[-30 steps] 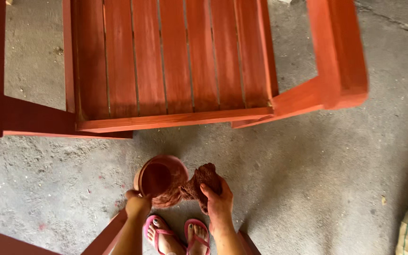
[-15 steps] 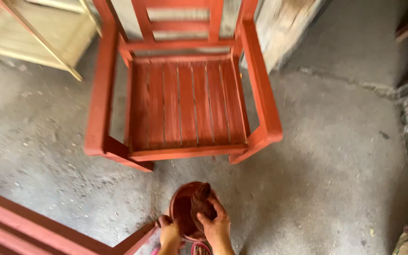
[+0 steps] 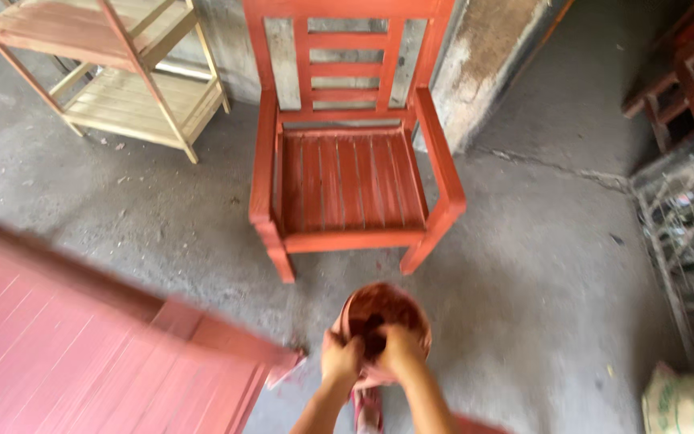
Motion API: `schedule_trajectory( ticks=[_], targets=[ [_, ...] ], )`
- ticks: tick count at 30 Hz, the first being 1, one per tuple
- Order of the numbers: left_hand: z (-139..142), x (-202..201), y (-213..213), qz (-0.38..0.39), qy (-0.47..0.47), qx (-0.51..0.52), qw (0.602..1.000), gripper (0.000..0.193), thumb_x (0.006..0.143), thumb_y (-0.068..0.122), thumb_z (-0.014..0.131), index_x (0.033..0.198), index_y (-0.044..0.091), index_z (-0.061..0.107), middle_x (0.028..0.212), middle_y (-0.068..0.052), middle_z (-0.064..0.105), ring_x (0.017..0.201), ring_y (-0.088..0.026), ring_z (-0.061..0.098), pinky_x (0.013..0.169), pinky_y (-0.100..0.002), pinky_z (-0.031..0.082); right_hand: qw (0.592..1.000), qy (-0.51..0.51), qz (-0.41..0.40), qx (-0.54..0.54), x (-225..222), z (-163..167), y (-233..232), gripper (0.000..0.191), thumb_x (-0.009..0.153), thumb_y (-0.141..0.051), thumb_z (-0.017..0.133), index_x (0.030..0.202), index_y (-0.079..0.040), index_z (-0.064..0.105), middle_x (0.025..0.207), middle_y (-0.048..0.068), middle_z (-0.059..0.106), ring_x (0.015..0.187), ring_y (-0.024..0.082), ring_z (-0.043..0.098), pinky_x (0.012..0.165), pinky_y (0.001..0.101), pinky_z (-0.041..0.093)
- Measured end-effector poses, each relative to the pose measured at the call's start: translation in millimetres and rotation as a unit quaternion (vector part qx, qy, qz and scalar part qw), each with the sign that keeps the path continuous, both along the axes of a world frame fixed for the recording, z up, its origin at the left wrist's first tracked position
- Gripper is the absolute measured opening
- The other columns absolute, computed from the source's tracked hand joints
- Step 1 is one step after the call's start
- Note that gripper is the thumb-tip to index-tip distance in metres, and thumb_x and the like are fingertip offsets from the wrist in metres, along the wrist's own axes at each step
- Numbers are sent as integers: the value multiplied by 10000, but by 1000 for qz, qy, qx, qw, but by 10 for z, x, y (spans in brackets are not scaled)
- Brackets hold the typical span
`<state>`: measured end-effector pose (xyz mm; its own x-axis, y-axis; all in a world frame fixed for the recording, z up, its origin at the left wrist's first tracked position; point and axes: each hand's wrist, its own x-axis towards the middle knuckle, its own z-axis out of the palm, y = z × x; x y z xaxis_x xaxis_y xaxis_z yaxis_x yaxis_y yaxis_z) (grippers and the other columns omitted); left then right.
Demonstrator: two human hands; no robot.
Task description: The person rubs a red wood stain onto wooden furniture using a cloth rag, wiping the slats and frame of a chair, then dips the rag into a bucket of stain and applies it to a wooden window-frame panel, coating the bare wood edges with stain by hand.
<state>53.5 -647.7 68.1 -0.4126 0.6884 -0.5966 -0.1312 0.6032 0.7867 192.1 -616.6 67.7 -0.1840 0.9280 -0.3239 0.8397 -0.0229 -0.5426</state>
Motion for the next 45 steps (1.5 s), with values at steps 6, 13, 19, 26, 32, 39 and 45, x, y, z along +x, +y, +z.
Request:
schedule_trajectory(
  ticks=[6,13,19,26,32,39,45],
  targets=[
    [839,-318,-919,-66,-34,7,997,424,795,205,652,1138,9,497,1049,-221,666,805,-338,712,529,-450,643,997,-49,-36,37,-238,459,-845,199,735,-140,752,910,-160,844,927,157,777,890,302,763,839,364,590],
    [1427,-501,-1671,-90,-47,-42,994,495,813,239,657,1244,119,446,1195,-196,642,976,-353,716,643,-461,671,971,72,-96,206,-262,947,-1761,272,693,-22,699,916,-131,811,944,110,795,877,263,779,818,350,604],
    [1465,-552,-2144,-92,-68,-51,992,443,808,206,643,1205,85,487,1192,-200,650,1012,-347,706,710,-486,677,910,119,-189,351,-187,1249,-2450,307,697,-93,755,1001,-128,780,1068,79,749,918,286,726,809,393,588],
    [1630,-478,-2619,-123,-33,-34,991,416,787,245,673,1151,86,550,1078,-153,707,964,-315,719,704,-511,665,900,92,-341,256,85,1211,-2934,354,770,-286,790,1110,-190,755,1027,132,752,958,372,709,840,467,555],
    [1812,-499,-3155,-141,-11,-28,990,449,791,279,662,1187,86,574,1039,-180,668,881,-314,684,665,-503,677,907,145,-362,162,323,1124,-3356,386,783,-341,738,1102,-132,680,975,165,787,911,372,751,830,463,577],
    [2238,-706,-3868,-106,-49,-13,993,532,811,337,610,1316,187,540,1144,-121,683,989,-326,669,691,-515,638,951,102,-217,194,319,1434,-3792,356,894,-345,637,1084,-54,710,907,218,742,838,360,707,717,447,555],
    [2662,-1116,-4372,-86,-32,7,996,495,840,362,588,1298,172,580,1130,-117,706,952,-320,702,646,-490,636,930,252,-267,-25,-80,2155,-4239,361,890,-265,558,1135,-27,675,688,96,583,467,203,466,382,353,331]
  ],
)
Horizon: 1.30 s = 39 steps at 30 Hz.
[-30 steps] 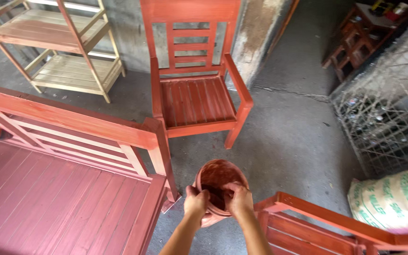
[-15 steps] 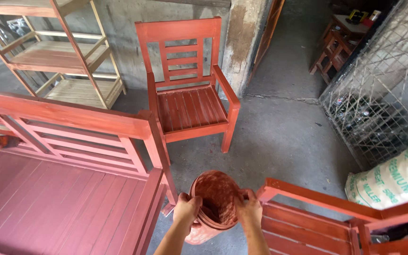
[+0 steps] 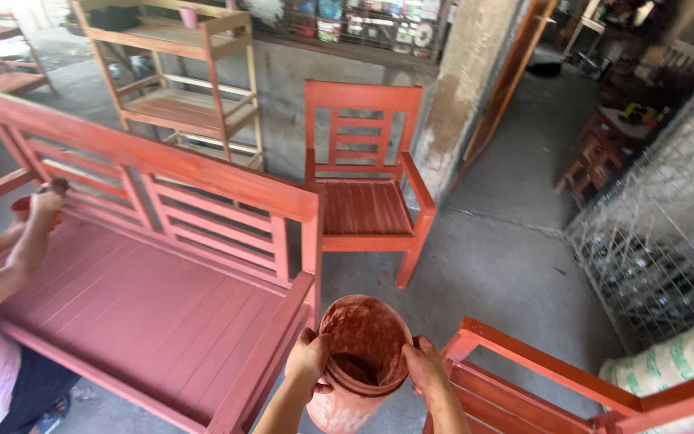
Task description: The person rubs a red wood stain onto wooden furniture using a cloth rag, wiping the slats and frame of a chair, then dips the rag into a bucket of stain and applies it to a wooden window-frame panel, coating the bare wood edges with stain by hand.
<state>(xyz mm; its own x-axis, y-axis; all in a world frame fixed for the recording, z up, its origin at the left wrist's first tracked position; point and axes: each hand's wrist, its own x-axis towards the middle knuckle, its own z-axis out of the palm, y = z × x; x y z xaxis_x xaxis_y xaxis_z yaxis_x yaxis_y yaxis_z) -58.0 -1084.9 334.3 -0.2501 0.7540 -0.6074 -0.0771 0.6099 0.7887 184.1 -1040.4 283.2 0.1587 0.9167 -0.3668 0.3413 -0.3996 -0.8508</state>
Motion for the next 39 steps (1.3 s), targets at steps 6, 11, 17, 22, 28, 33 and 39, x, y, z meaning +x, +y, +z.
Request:
schedule_trajectory(
  ticks=[6,11,17,22,28,33,39],
  targets=[
    [349,-583,-348,8,57,22,998,463,820,389,620,1227,175,666,1135,-97,723,897,-238,699,618,-447,649,968,69,53,237,-600,477,-382,349,876,-298,670,1121,-51,697,813,-23,754,667,29,670,545,212,495],
    [494,-1116,-698,14,70,67,995,513,824,476,638,1228,159,643,1048,-121,743,829,-256,737,600,-408,645,994,49,0,95,-1142,945,-753,392,843,-255,629,1206,-148,732,592,57,526,428,140,408,379,319,262],
    [453,-1743,-1172,32,54,124,990,484,815,426,677,1156,83,681,860,-131,723,682,-231,686,536,-365,558,987,89,-5,131,-1841,1131,-1259,364,841,-235,621,1162,-136,763,618,-4,567,422,87,404,370,284,255],
    [374,-2231,-1552,48,50,148,987,447,808,362,680,1136,58,673,804,-138,695,617,-239,640,531,-373,517,987,125,13,105,-2320,1153,-1630,358,843,-210,627,1159,-97,751,604,9,511,403,106,353,368,296,216],
    [315,-2632,-1987,39,203,140,968,418,849,359,555,1146,94,682,1077,-201,717,1061,-378,652,917,-447,495,997,67,34,10,-2764,1211,-2112,299,874,-248,635,1123,-106,720,586,12,538,399,115,384,383,297,205],
    [149,-2839,-2301,54,184,137,972,438,820,362,567,1167,107,648,1176,-187,705,1172,-380,629,987,-449,476,994,56,86,-23,-2945,917,-2349,210,876,-198,590,958,-35,694,566,50,514,395,136,400,358,320,215],
    [-225,-3069,-2401,66,216,89,970,456,857,434,576,1137,75,601,1129,-230,712,1137,-414,644,980,-464,482,993,28,116,-9,-3175,407,-2431,204,881,-144,531,878,-5,681,563,82,596,391,159,473,333,337,289]
  ],
)
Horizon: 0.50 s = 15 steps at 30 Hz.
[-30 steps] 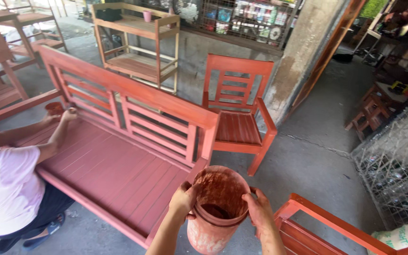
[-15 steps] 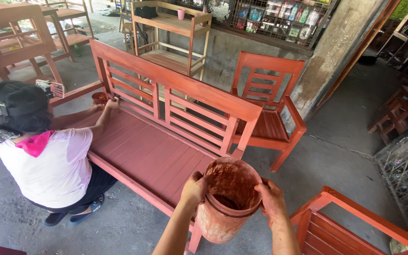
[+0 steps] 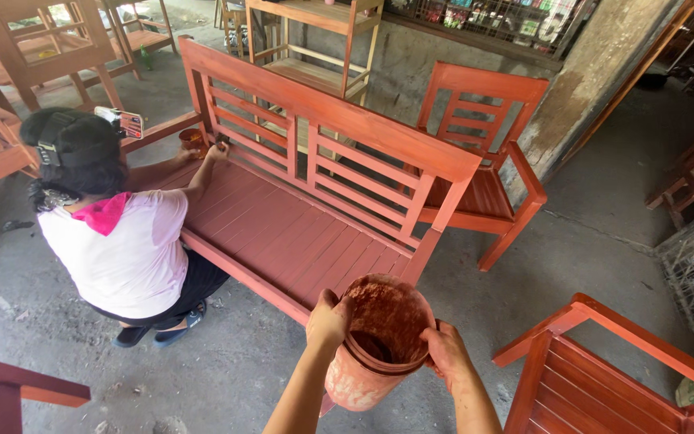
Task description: The person rubs a red wood stain onto wooden furniture using a cloth rag, wiping the slats and frame of a chair, then dips the rag into a bucket of stain and applies it to a wooden window-frame panel, coating the bare wood edges with stain by hand.
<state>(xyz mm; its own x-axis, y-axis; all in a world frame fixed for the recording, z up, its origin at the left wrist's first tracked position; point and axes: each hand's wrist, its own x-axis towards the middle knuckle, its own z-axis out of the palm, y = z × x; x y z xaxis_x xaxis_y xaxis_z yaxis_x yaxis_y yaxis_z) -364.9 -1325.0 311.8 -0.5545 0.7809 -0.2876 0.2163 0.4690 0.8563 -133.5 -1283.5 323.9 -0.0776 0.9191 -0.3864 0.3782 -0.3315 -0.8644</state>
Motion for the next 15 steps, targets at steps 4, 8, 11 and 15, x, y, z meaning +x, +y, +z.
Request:
schedule_trajectory(
  ticks=[4,8,11,15],
  targets=[
    [-211,-110,-60,7,23,10,1000,556,871,499,603,1198,54,534,1127,-247,705,1141,-429,639,971,-487,487,1000,9,-2,-1,-190,-157,-65,199,863,-120,544,852,30,672,577,100,613,406,168,514,339,333,340],
    [-308,-155,-148,33,18,-21,999,554,854,476,642,1272,121,564,1257,-229,631,1207,-439,582,1033,-481,457,1000,-15,-18,3,-383,-176,-128,168,843,-107,554,912,20,640,600,126,627,418,187,529,350,338,342],
    [-323,-231,-190,32,17,-33,999,581,847,477,648,1340,177,582,1350,-213,564,1251,-438,546,1071,-468,444,1000,2,-25,16,-501,-132,-164,183,832,-96,563,954,20,637,618,131,626,429,189,520,361,339,334],
    [-283,-318,-214,37,24,-3,999,614,857,502,618,1379,182,589,1362,-216,551,1267,-403,552,1079,-448,451,999,-8,-39,33,-608,-2,-194,189,837,-105,561,963,10,644,621,122,627,449,185,540,380,331,361]
  ],
)
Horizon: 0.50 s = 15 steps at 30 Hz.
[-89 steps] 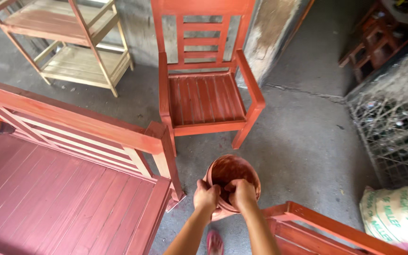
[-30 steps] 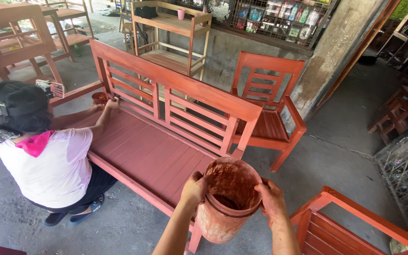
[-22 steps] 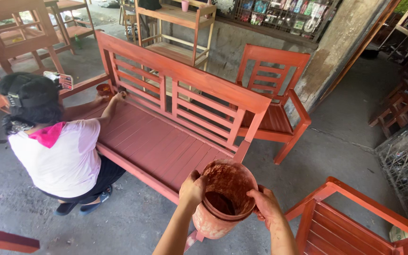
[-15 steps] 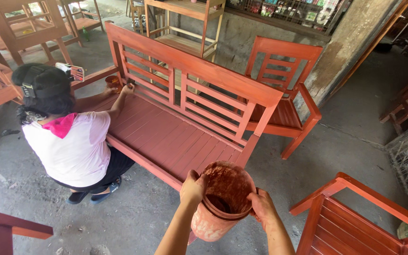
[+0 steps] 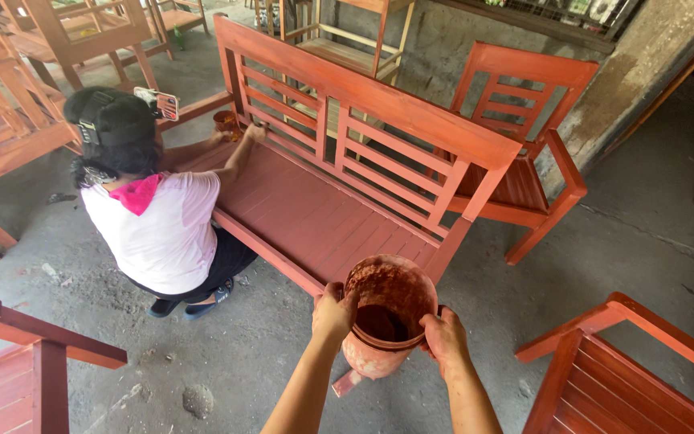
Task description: The person rubs a red wood stain onto wooden furniture using a cloth rag, wiping the slats and frame of a chair, then dips the rag into a bucket of stain and applies it to a wooden window-frame panel, coating the bare wood edges with stain by hand.
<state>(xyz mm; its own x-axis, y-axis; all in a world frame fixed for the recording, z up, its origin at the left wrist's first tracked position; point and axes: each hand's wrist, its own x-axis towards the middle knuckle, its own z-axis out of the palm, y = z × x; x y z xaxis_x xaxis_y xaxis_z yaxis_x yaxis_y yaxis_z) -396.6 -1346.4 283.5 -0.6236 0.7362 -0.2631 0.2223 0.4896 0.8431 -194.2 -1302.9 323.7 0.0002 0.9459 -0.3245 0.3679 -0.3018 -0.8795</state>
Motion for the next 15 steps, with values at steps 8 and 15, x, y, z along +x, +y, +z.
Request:
schedule_trajectory(
  ticks=[8,15],
  targets=[
    [161,-150,-61,15,-7,39,999,556,836,432,639,1285,105,658,1273,-187,637,1250,-345,577,1068,-415,464,1000,15,-2,6,-128,232,-58,201,854,-121,582,961,44,624,622,121,613,464,166,532,392,323,375],
    [224,-99,35,40,4,32,999,480,829,366,679,1214,80,668,1252,-212,637,1150,-376,649,990,-436,518,1000,23,9,-16,-97,126,2,176,853,-138,570,883,21,638,564,108,587,416,176,506,361,328,355]
  ],
)
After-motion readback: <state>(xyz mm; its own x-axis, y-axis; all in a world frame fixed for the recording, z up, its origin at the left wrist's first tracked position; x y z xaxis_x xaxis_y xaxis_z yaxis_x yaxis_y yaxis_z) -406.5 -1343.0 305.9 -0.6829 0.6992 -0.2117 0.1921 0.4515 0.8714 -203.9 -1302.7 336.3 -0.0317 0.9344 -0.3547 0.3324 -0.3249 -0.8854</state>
